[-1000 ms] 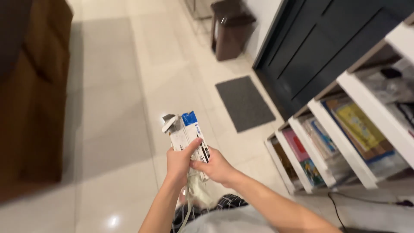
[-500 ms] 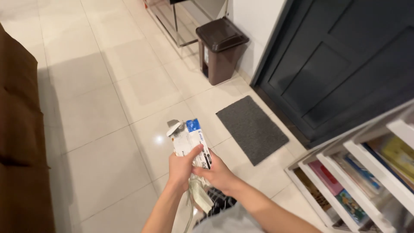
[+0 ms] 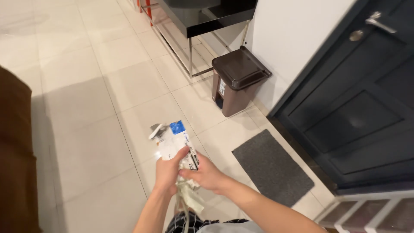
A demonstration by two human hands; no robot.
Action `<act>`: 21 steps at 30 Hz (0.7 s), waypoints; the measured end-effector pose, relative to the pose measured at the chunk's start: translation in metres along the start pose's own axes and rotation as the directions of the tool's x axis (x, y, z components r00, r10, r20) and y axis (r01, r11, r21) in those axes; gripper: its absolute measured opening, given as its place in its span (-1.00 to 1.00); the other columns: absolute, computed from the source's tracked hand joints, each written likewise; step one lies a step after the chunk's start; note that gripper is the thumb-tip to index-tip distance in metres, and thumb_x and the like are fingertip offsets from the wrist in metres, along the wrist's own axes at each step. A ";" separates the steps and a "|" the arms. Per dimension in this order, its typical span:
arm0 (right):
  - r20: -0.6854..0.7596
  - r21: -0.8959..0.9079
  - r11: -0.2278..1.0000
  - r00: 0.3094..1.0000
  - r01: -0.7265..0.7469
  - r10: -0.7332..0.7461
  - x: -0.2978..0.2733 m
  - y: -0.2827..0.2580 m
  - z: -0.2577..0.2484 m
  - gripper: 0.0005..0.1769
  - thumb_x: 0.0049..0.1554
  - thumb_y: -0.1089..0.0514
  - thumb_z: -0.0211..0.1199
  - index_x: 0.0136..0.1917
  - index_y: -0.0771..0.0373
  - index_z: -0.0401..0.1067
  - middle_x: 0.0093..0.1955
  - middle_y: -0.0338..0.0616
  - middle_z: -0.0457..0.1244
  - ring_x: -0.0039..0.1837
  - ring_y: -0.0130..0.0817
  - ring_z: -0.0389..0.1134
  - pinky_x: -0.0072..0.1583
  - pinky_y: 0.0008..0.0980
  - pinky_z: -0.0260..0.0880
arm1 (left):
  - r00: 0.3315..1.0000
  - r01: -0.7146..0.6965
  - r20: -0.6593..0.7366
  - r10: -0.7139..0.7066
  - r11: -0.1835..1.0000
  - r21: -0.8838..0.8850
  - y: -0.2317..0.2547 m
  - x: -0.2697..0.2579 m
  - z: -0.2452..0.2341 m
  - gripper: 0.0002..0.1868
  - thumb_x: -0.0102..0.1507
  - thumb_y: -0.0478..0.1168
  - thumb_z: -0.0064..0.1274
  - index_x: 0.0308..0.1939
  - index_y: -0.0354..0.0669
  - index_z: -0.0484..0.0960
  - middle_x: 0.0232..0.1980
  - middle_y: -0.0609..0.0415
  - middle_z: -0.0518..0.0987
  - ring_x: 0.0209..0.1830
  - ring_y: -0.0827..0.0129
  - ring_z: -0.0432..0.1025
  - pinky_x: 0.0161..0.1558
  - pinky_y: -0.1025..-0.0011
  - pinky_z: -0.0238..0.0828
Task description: Organizing various household items, books, and containers into shelves and plastic storage drawers.
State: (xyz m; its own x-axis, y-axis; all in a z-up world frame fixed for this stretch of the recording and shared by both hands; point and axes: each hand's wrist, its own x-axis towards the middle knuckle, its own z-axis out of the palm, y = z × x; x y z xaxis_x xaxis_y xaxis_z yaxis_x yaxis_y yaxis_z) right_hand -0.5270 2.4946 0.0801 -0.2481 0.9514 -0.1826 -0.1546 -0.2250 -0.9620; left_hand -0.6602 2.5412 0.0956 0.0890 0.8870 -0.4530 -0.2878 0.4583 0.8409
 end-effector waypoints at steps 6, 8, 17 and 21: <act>-0.242 0.100 0.995 0.970 -0.002 0.027 0.113 -0.017 -0.053 -0.36 0.14 0.32 0.27 0.47 0.27 0.22 0.24 -0.17 0.31 0.22 -0.45 0.34 0.22 -0.37 0.42 | 0.966 0.094 0.229 -0.116 0.990 0.104 0.047 0.148 0.035 -0.59 0.13 -0.24 0.25 0.03 -0.37 0.67 -0.07 -0.07 0.72 -0.16 0.25 0.61 -0.17 0.29 0.55; -0.295 0.172 0.985 0.954 0.002 0.049 0.140 -0.046 -0.079 -0.36 0.12 0.28 0.29 0.44 0.30 0.23 0.24 -0.13 0.34 0.23 -0.39 0.39 0.23 -0.33 0.45 | 0.922 0.070 0.372 -0.108 0.991 0.113 0.067 0.192 0.063 -0.59 0.15 -0.25 0.27 0.04 -0.40 0.65 -0.07 -0.07 0.70 -0.17 0.27 0.59 -0.18 0.30 0.54; -0.385 0.672 0.729 0.902 0.129 0.195 0.254 -0.059 -0.168 -0.36 0.27 -0.35 -0.02 0.40 0.06 0.37 0.15 -0.27 0.38 0.05 -0.39 0.37 -0.02 -0.36 0.34 | 0.776 0.142 0.602 -0.190 0.982 0.128 0.135 0.342 0.167 -0.66 0.15 -0.32 0.26 -0.03 -0.42 0.66 -0.15 -0.08 0.71 -0.27 0.27 0.61 -0.23 0.29 0.59; -0.357 0.711 0.693 0.909 0.115 0.216 0.295 -0.069 -0.229 -0.33 0.24 -0.41 -0.04 0.37 0.04 0.38 0.14 -0.29 0.39 0.08 -0.37 0.39 0.02 -0.36 0.35 | 0.770 0.092 0.613 -0.180 0.981 0.173 0.152 0.394 0.211 -0.67 0.14 -0.31 0.28 -0.05 -0.42 0.69 -0.15 -0.06 0.72 -0.28 0.29 0.60 -0.24 0.32 0.58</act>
State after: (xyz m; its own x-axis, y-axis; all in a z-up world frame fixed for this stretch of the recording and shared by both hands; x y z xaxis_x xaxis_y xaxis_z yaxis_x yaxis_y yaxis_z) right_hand -0.3703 2.8395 0.0462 0.0830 0.8910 -0.4464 -0.8161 -0.1964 -0.5436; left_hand -0.4677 2.9722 0.1072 0.7044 0.6342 -0.3187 -0.1094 0.5406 0.8341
